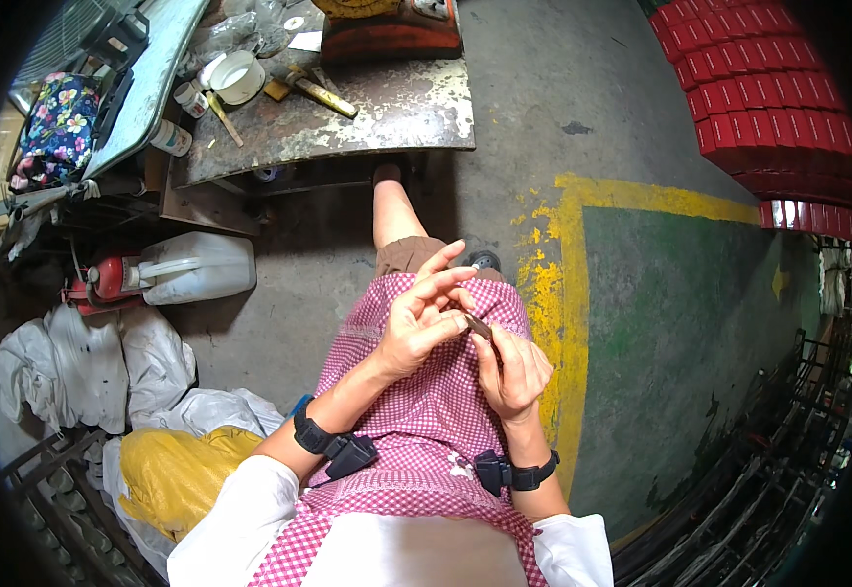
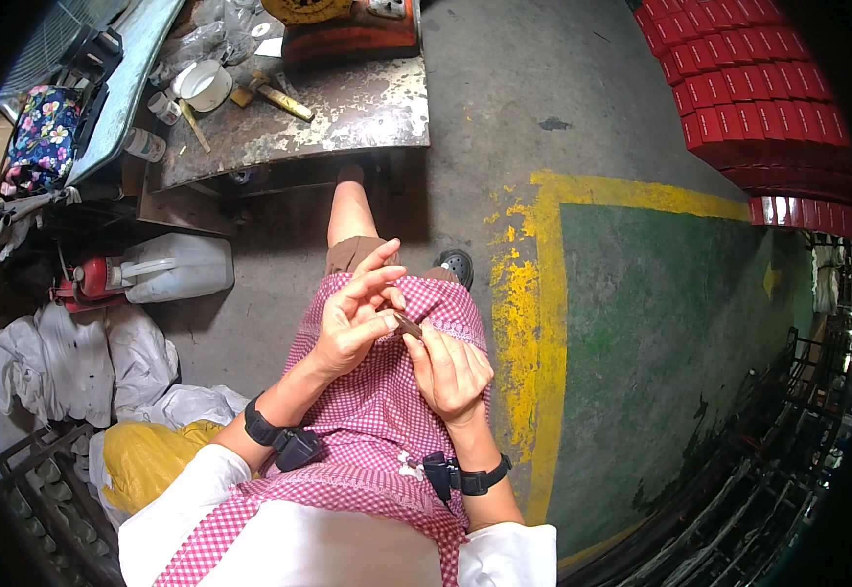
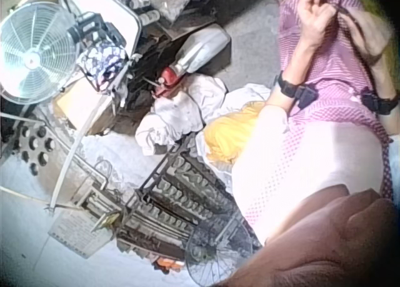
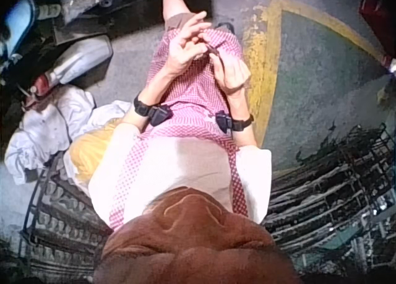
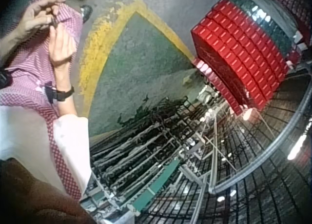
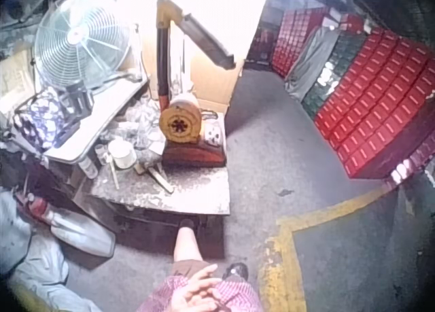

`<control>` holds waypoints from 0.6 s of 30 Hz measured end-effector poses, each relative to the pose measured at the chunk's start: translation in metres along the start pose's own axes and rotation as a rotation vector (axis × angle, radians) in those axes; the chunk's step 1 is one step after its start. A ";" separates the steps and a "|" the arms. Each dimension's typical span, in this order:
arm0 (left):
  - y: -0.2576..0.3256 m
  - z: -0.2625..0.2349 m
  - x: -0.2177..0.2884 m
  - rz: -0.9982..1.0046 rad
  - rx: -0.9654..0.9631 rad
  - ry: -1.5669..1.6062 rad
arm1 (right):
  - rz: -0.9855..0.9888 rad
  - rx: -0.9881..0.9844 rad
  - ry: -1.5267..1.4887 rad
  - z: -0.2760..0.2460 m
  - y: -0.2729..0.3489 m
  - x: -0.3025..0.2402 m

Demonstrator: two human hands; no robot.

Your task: Trim and clean excess material from a shoe component using hand snips.

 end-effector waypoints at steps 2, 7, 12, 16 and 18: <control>0.000 -0.001 -0.001 -0.004 0.000 0.003 | -0.003 0.000 0.004 0.000 0.000 0.000; 0.000 -0.001 -0.001 -0.022 0.016 0.011 | -0.019 0.003 0.010 0.000 -0.002 -0.001; -0.001 0.000 0.000 -0.018 0.001 0.008 | -0.024 0.006 0.001 0.000 -0.003 -0.001; 0.000 0.000 0.000 -0.001 -0.011 -0.002 | -0.009 0.003 -0.032 -0.001 -0.005 0.002; 0.000 0.000 0.001 0.002 -0.010 -0.006 | -0.005 0.008 -0.043 -0.001 -0.004 0.003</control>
Point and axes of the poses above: each hand's wrist, its own y-axis away from the middle knuckle, its own z-axis out of the palm, x = y × z, the point moved 10 cm from there along -y, towards the middle knuckle, and after that the axes turned 2 degrees about -x, right-handed, at the moved point
